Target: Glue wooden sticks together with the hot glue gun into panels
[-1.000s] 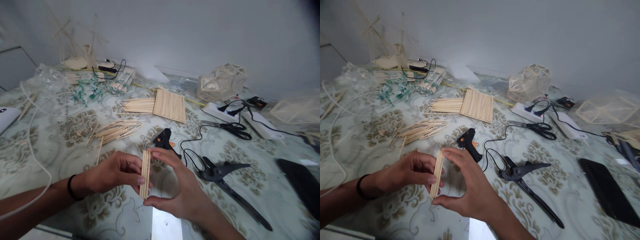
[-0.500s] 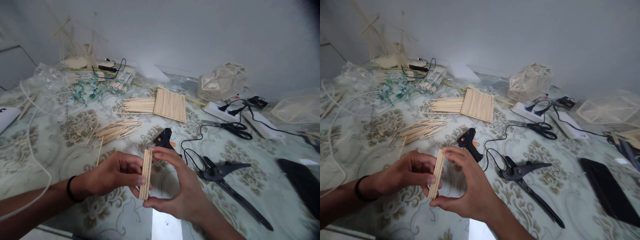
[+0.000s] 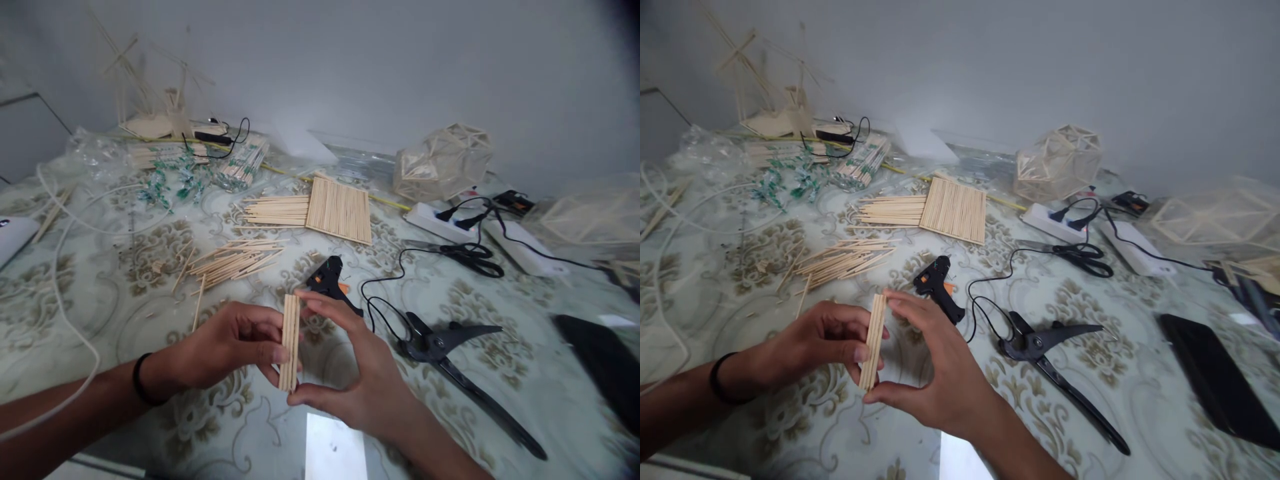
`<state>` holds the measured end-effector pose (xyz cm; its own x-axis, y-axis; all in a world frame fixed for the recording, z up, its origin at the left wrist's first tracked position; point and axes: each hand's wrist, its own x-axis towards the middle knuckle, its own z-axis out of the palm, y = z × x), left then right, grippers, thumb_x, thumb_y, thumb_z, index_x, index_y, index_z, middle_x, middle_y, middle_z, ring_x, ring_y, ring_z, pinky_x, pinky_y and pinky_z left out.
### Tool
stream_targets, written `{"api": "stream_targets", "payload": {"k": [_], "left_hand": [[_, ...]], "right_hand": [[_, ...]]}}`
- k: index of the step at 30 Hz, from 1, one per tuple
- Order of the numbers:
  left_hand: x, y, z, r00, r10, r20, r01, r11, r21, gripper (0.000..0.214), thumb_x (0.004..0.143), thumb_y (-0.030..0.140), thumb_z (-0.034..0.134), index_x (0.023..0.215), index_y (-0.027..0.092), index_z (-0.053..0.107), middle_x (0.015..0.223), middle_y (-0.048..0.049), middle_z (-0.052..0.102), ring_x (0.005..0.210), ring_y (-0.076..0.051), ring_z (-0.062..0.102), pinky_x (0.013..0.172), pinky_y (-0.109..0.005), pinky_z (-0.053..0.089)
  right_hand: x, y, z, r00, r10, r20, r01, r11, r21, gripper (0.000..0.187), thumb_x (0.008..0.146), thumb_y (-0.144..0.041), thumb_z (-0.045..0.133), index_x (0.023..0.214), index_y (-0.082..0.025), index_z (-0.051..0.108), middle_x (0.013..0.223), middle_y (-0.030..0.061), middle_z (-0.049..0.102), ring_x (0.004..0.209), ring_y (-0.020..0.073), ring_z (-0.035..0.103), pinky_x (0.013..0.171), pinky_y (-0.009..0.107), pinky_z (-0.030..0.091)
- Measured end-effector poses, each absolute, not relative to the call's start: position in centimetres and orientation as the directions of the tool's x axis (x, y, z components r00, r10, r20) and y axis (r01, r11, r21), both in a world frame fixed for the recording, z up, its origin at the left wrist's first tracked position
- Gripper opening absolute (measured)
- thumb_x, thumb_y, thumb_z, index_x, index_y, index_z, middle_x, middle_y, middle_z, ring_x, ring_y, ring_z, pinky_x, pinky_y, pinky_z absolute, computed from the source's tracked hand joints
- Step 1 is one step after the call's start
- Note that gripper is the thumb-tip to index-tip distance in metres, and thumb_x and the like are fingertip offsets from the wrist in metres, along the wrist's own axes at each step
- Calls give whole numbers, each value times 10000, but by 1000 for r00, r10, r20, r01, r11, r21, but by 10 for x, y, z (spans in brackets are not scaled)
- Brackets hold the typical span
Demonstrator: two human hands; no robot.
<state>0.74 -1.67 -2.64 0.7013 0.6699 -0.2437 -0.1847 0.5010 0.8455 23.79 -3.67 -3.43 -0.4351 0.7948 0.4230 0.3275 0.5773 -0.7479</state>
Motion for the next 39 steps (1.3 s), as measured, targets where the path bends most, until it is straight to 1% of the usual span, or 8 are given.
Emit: {"api": "stream_targets", "payload": {"k": [5,12,17,20,23,27,34,39], "left_hand": [[7,-15,-25,674,698,-243,-181,475,861,178,874,232,797,1037,164,780,887,-65,820,731,-142,745,715,-248,594],[6,-12,-30,667,705,-241,-116,418,901,210,846,224,810,1043,171,759,890,-53,805,749,-136,718,731,-239,548],[8,-14,-32,589,774,-233,63,243,968,177,883,261,760,1041,181,752,885,-34,789,784,-163,720,746,-270,558],[8,-17,-28,571,815,-98,271,-75,960,118,952,238,667,1020,199,756,922,-25,794,821,-165,720,770,-260,543],[6,-20,-30,600,799,37,412,-348,842,136,992,221,616,992,205,751,860,-8,788,708,-136,684,681,-229,492],[3,-22,-37,628,764,144,467,-519,716,134,1009,228,611,1018,216,744,816,-5,783,654,-133,680,654,-231,470],[5,-23,-35,653,744,141,477,-549,687,162,1014,230,608,1095,221,748,866,-28,814,707,-158,734,671,-237,496],[6,-19,-31,643,762,74,435,-444,783,167,1003,241,628,1086,229,772,874,-7,821,702,-139,730,685,-220,520]], "right_hand": [[240,-36,-32,-460,805,375,364,556,-748,970,759,-465,898,1556,-345,359,1512,115,574,1372,315,572,1144,515,479],[240,-33,-37,-466,784,411,384,598,-704,913,811,-451,860,1555,-336,343,1514,122,544,1405,306,529,1155,514,469],[242,-31,-36,-446,804,394,408,574,-710,914,782,-546,852,1539,-322,393,1474,134,549,1354,327,559,1095,515,524],[245,-29,-30,-346,866,362,404,486,-775,557,923,-460,739,1419,-296,546,1286,102,678,1110,260,694,949,426,599],[245,-29,-24,-274,898,343,365,427,-827,172,994,-331,643,1138,-270,714,957,36,754,844,193,726,775,328,604],[243,-31,-19,-266,911,316,334,395,-856,79,959,-291,691,957,-258,763,843,8,768,738,166,716,668,273,567],[243,-33,-16,-239,943,231,317,301,-899,108,920,-306,737,843,-236,767,724,-13,749,647,141,685,619,245,522],[242,-32,-17,-218,965,145,312,210,-927,174,928,-314,698,789,-217,736,636,-18,701,573,130,643,556,233,493]]}}
